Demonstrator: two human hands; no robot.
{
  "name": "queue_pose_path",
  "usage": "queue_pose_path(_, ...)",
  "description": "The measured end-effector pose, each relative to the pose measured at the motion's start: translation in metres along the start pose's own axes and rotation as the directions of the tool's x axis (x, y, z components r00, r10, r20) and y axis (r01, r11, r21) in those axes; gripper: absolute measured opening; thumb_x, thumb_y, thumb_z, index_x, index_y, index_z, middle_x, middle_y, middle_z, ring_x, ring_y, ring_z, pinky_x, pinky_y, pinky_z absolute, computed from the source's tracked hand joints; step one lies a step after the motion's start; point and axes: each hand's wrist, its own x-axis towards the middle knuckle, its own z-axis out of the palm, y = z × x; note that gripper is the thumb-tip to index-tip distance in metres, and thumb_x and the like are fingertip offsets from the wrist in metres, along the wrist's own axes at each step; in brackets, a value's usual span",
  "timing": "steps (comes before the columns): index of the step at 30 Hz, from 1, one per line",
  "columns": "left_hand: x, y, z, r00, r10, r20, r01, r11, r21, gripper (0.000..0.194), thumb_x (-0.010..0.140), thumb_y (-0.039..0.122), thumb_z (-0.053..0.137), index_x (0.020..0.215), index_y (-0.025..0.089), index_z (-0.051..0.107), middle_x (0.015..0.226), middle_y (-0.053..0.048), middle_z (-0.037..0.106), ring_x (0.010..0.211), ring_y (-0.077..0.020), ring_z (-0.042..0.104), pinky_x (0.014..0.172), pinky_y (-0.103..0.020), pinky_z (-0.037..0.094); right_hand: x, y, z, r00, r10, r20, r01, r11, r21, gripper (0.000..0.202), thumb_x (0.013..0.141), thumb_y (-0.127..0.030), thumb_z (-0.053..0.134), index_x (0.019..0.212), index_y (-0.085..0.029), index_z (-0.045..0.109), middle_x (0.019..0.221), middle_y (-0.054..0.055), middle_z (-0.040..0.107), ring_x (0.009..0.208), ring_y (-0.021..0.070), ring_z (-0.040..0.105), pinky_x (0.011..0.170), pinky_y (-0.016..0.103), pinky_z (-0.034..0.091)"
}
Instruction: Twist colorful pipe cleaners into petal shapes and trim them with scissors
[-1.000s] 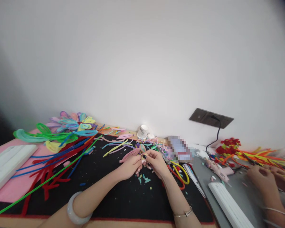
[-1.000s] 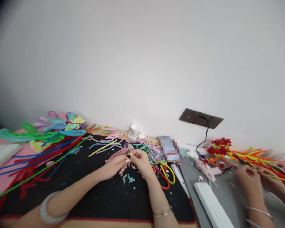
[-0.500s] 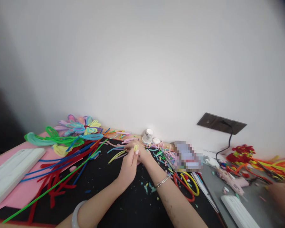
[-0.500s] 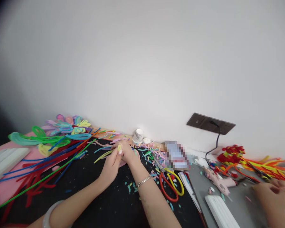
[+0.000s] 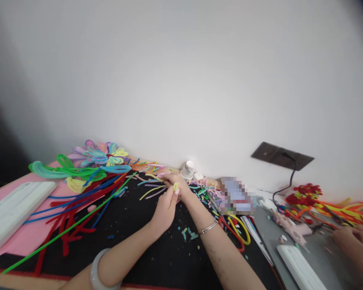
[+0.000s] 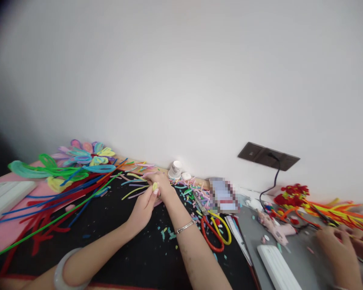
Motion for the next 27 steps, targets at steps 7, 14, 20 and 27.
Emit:
queue_pose_path(7,0.003,-0.003,-0.001,0.993,-0.105,-0.050,0.100,0.991,-0.088,0.030,0.089,0.043,0.035,0.076,0.018,0.047,0.067,0.001,0.051,0.066,-0.0156,0.054,0.066,-0.028,0.044,-0.015,-0.008,-0.035,0.880,0.231,-0.414,-0.166,0.968,0.186,0.029,0.080,-0.012,0.043,0.096,-0.017,0.067,0.088,0.006,0.066,0.083,0.0168,0.058,0.077,0.028,0.044)
queue_pose_path(14,0.004,0.004,0.004,0.956,-0.285,0.074,0.282,0.817,-0.503,0.034,0.085,0.052,0.041,0.082,0.018,0.046,0.064,0.003,0.049,0.070,-0.0143,0.061,0.072,-0.029,0.051,-0.090,-0.016,-0.057,0.771,0.449,-0.453,-0.325,0.887,0.327,0.021,0.080,-0.021,0.050,0.086,-0.016,0.069,0.077,0.005,0.066,0.071,0.0177,0.058,0.067,0.028,0.044)
queue_pose_path(20,0.002,0.004,0.003,0.955,-0.288,0.072,0.293,0.871,-0.394,0.040,0.081,0.057,0.043,0.088,0.018,0.049,0.052,0.010,0.022,0.038,-0.0048,0.029,0.040,-0.016,0.034,-0.123,-0.019,-0.048,0.811,0.451,-0.373,-0.338,0.881,0.332,0.019,0.080,-0.020,0.050,0.081,-0.017,0.069,0.066,0.002,0.060,0.060,0.0148,0.052,0.056,0.025,0.040)
queue_pose_path(27,0.001,-0.003,0.006,0.936,-0.301,0.184,0.347,0.879,-0.328,0.038,0.083,0.057,0.040,0.086,0.020,0.043,0.056,0.009,0.021,0.039,-0.0032,0.015,0.035,-0.015,0.012,-0.120,-0.026,-0.048,0.864,0.375,-0.334,-0.291,0.916,0.276,0.019,0.080,-0.016,0.050,0.080,-0.018,0.069,0.065,0.002,0.057,0.060,0.0138,0.051,0.057,0.024,0.039)
